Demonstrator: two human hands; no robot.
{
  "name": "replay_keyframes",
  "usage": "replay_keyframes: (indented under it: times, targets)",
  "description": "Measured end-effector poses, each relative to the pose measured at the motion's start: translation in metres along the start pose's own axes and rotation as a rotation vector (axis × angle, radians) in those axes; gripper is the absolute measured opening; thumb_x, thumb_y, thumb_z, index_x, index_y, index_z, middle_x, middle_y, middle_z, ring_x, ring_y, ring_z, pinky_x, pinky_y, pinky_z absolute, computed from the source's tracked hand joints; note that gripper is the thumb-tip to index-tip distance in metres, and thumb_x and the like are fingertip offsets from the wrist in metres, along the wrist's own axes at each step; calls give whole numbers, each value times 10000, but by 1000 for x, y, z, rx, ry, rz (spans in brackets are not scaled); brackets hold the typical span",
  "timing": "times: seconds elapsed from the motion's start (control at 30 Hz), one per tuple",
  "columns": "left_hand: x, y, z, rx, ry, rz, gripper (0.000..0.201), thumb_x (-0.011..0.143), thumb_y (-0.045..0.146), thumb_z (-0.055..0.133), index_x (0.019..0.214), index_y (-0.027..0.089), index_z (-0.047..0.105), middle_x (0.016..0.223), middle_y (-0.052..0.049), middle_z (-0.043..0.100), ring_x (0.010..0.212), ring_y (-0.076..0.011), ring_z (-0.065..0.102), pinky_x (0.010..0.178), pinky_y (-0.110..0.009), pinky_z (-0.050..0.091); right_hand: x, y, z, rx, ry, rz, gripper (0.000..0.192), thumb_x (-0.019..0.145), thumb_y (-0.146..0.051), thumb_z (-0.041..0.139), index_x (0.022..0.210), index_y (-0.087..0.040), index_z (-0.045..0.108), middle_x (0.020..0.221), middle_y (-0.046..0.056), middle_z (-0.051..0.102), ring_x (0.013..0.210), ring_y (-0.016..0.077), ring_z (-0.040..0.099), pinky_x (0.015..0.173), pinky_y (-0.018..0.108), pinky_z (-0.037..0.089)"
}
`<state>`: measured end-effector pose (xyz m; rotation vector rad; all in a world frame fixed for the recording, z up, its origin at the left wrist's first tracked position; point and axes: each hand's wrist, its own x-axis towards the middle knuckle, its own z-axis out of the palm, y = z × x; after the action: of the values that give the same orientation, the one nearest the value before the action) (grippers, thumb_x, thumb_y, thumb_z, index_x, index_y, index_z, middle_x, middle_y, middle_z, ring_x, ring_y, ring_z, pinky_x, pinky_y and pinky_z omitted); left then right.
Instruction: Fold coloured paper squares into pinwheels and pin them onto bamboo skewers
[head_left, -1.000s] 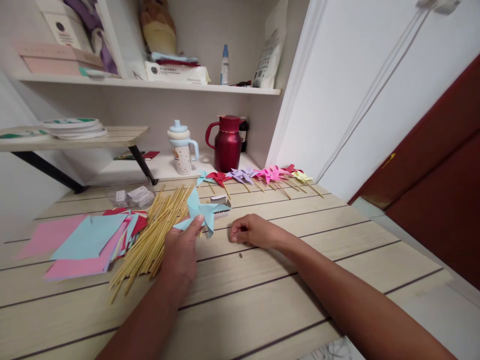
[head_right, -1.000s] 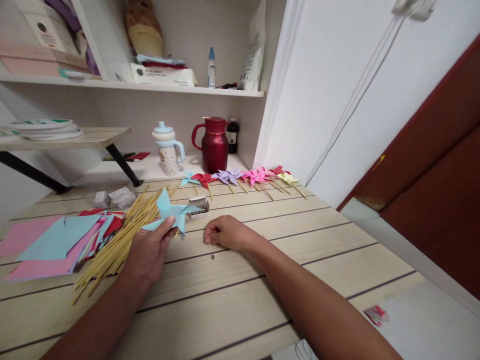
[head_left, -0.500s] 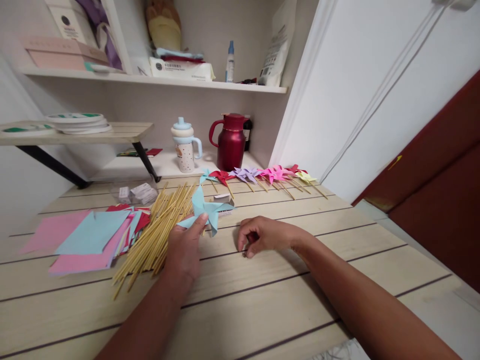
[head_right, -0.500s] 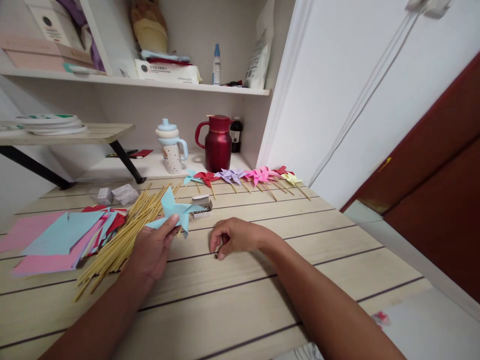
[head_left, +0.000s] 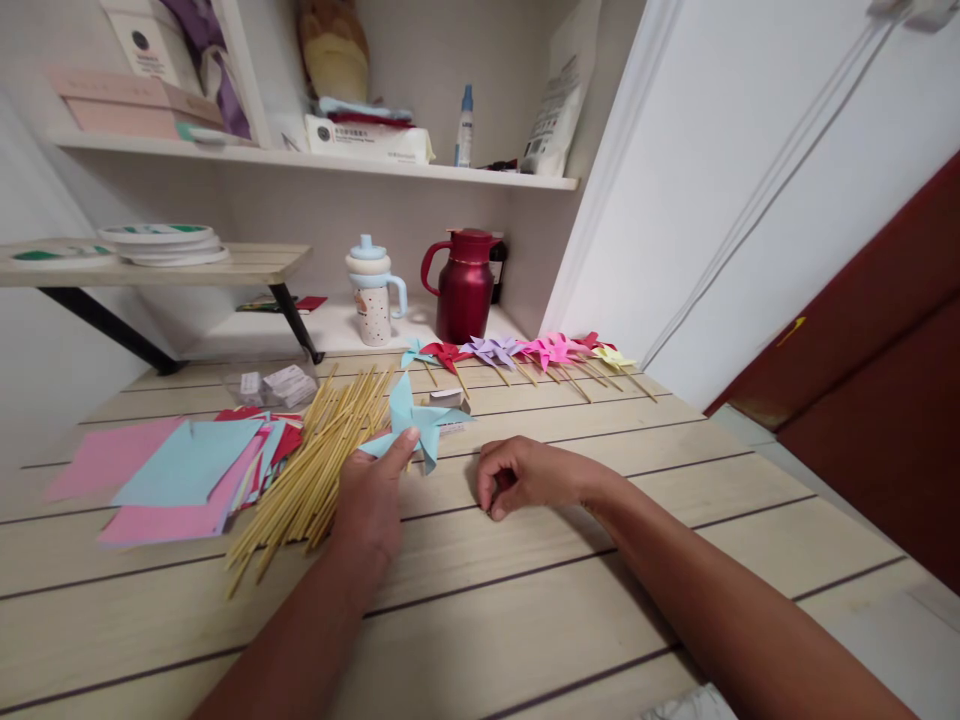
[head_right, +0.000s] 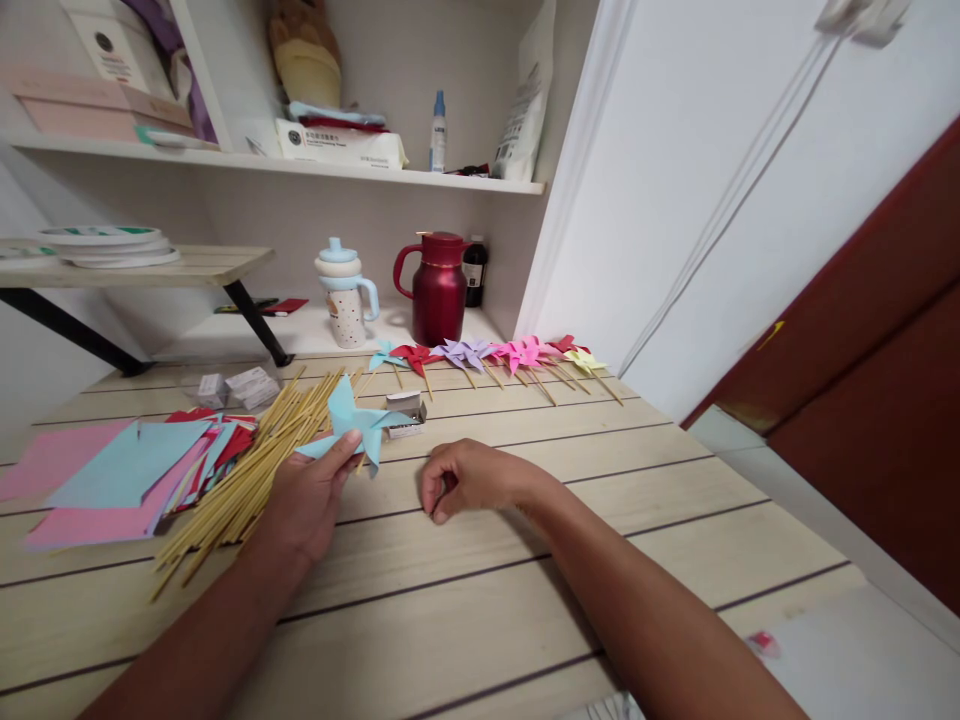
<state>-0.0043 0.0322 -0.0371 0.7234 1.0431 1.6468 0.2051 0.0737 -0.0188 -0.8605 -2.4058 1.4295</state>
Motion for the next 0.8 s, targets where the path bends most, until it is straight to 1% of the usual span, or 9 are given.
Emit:
replay_keyframes:
  times: [0.33, 0.43, 0.6, 0.67, 0.8]
  targets:
    - [0, 2, 1, -13, 2, 0, 345, 567, 317, 859, 837, 135, 744, 815, -46, 736, 768, -171, 652, 784, -307, 490, 0, -1, 4, 2, 33, 10, 70, 693, -195, 757, 744, -166, 718, 785, -9, 591, 673, 102, 550, 625, 207, 452]
    - [2, -1, 0, -3, 7, 14, 357, 575, 328, 856, 853, 133, 745, 800, -43, 732, 762, -172, 652, 791, -311, 486, 4, -1, 10, 8, 104, 21, 61, 714, -205, 732, 726, -159, 694, 740, -12, 599, 651, 102, 531, 602, 204, 425]
    - [3, -3, -2, 6, -10, 28, 322, 595, 314, 847, 839, 134, 738, 787, -37, 721, 785, -178, 649, 803, -315, 481, 12, -1, 21, 6, 282, 38, 56, 802, -203, 611, 797, -161, 647, 684, -22, 591, 599, 96, 494, 557, 199, 379]
    - [3, -3, -2, 3, -22, 25, 308, 610, 315, 838, 835, 134, 732, 763, -32, 713, 784, -181, 648, 795, -315, 481, 13, -1, 22, -19, 314, 41, 47, 791, -180, 603, 783, -165, 646, 682, -21, 597, 600, 99, 496, 558, 201, 377]
    - [1, -3, -2, -3, -40, 15, 312, 616, 326, 836, 825, 123, 724, 724, -33, 701, 772, -187, 650, 779, -316, 481, 12, -1, 22, -85, 338, 42, 43, 746, -141, 625, 729, -170, 651, 705, -12, 616, 622, 111, 521, 575, 211, 385]
